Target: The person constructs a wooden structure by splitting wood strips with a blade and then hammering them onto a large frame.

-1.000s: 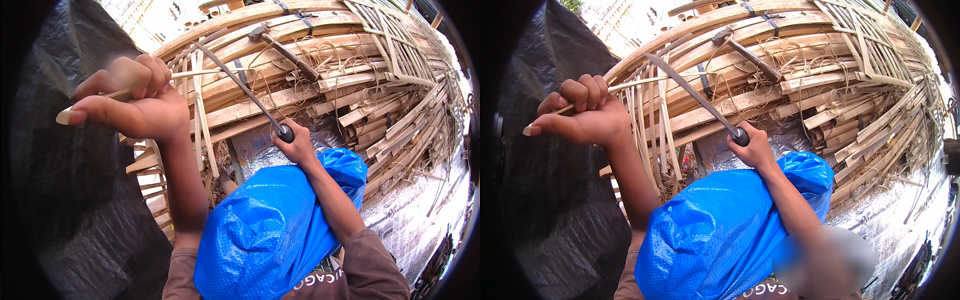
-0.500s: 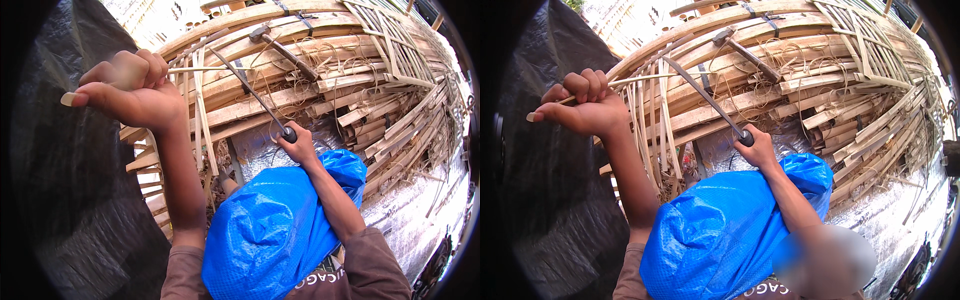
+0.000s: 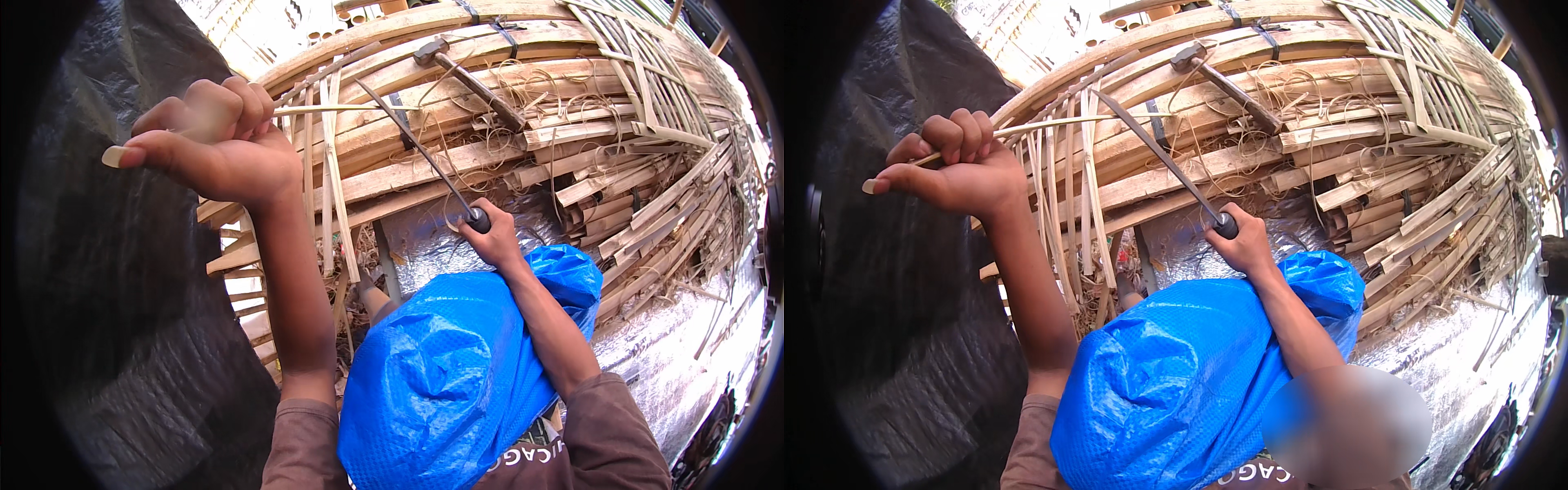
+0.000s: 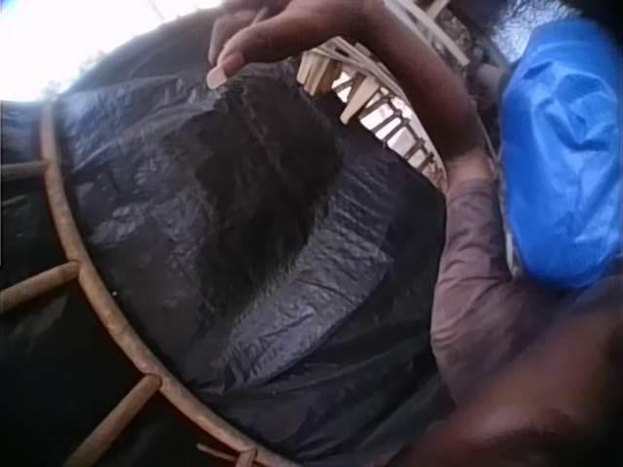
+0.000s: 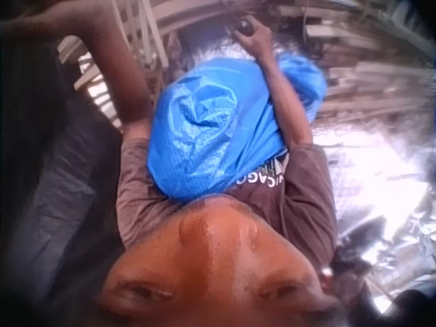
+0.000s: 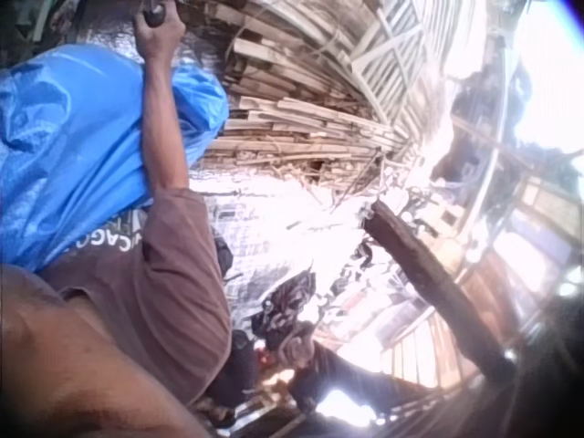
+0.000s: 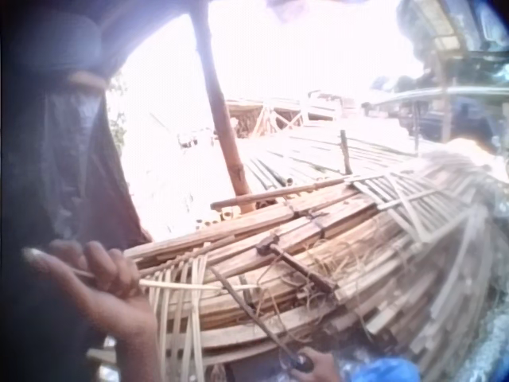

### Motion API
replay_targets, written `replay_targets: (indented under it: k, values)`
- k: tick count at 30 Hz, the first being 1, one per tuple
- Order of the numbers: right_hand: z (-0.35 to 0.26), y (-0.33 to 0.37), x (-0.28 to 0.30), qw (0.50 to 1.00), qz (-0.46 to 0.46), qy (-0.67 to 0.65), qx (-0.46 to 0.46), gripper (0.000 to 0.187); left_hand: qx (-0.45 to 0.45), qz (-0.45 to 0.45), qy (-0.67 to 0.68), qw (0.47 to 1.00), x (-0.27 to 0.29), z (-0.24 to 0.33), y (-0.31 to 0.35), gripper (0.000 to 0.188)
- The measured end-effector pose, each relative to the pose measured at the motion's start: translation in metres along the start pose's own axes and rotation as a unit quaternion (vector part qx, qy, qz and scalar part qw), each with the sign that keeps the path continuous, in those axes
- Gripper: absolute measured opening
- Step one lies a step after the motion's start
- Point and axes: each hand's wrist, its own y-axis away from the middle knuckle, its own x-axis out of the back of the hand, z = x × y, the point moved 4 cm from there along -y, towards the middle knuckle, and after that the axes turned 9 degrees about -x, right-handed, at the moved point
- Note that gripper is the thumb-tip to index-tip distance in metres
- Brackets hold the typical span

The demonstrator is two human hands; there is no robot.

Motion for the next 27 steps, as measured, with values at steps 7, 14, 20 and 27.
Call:
replay_targets:
  k: [7,14,20,27]
  values:
    - [0.034,-0.015,-0.002,0.985,0.022,0.082,-0.153,0.041,-0.012,-0.031,-0.003,0.999,0.010,0.004,-0.001,0.057]
    - [0.027,-0.010,0.001,0.989,0.027,0.041,-0.141,0.038,-0.002,0.092,-0.025,0.995,0.025,-0.007,-0.009,0.052]
    - [0.013,-0.011,-0.004,0.994,0.038,0.049,-0.090,0.039,0.002,0.112,0.013,0.994,0.028,-0.014,-0.016,0.047]
    - [-0.069,0.001,-0.010,0.999,-0.037,-0.006,-0.013,0.031,-0.030,0.064,0.021,0.997,0.024,0.000,-0.001,0.053]
